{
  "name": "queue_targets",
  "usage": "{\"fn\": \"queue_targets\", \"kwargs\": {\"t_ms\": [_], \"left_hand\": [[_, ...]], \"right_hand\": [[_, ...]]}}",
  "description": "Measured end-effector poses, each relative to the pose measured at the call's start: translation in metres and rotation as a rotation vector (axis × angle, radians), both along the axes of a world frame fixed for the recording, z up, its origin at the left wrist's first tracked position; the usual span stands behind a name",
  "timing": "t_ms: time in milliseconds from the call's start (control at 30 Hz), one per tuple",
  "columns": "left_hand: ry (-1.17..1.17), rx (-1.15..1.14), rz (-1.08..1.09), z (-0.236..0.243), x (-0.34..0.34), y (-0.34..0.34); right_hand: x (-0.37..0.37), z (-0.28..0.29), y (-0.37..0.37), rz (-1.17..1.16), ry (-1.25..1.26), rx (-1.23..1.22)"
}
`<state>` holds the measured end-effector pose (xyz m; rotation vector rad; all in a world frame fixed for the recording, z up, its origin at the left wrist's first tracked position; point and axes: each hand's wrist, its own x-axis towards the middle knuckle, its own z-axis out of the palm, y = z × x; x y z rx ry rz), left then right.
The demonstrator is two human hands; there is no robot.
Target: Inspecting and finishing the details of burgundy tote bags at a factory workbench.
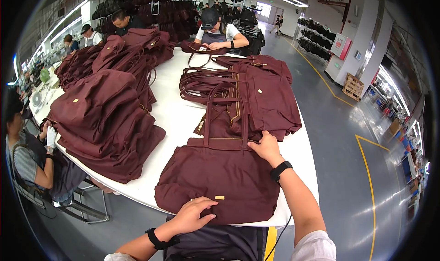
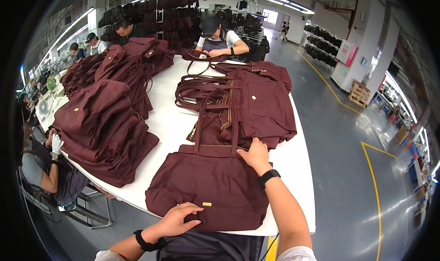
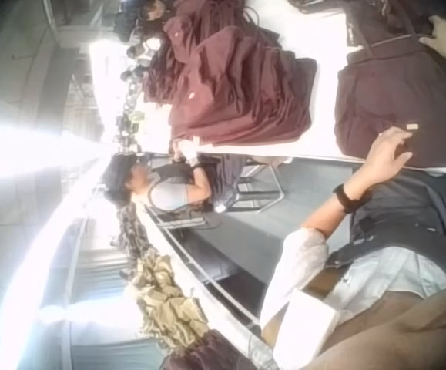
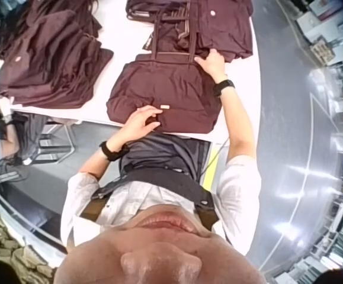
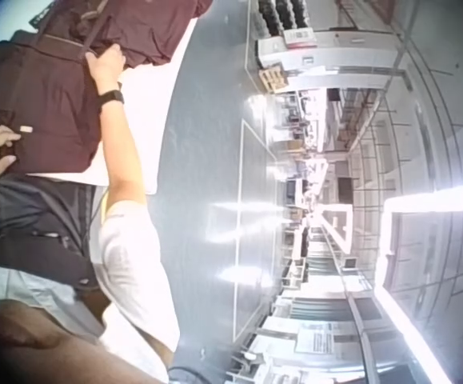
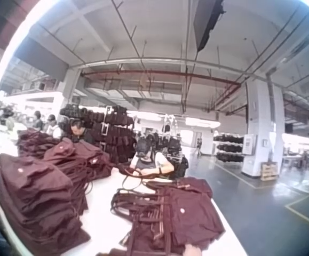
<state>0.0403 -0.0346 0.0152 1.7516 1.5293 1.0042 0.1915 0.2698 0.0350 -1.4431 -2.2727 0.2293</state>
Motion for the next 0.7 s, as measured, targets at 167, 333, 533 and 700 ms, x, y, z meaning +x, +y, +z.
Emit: {"fn": "queue_targets", "kwargs": {"t_ms": [167,333,533,700], "left_hand": [[-0.05,-0.036,0.014,-0.003,-0.004,-0.001],[-0.067,0.003,-0.013,-0.009,-0.004,0.0],[-0.154,-0.032,-0.003,-0.011,-0.006,-0.002],[-0.232,-0.038,-0.008,-0.018,-0.009,-0.002]], "right_hand": [[-0.005,0.008,0.002,0.039,-0.022,-0.213],[-0.017,0.012,-0.004,0.004,0.081,-0.266],[-0.025,0.009,-0.006,0.097,0.044,-0.203],[-0.026,0.028,-0.015,0.142,0.156,-0.228]]}}
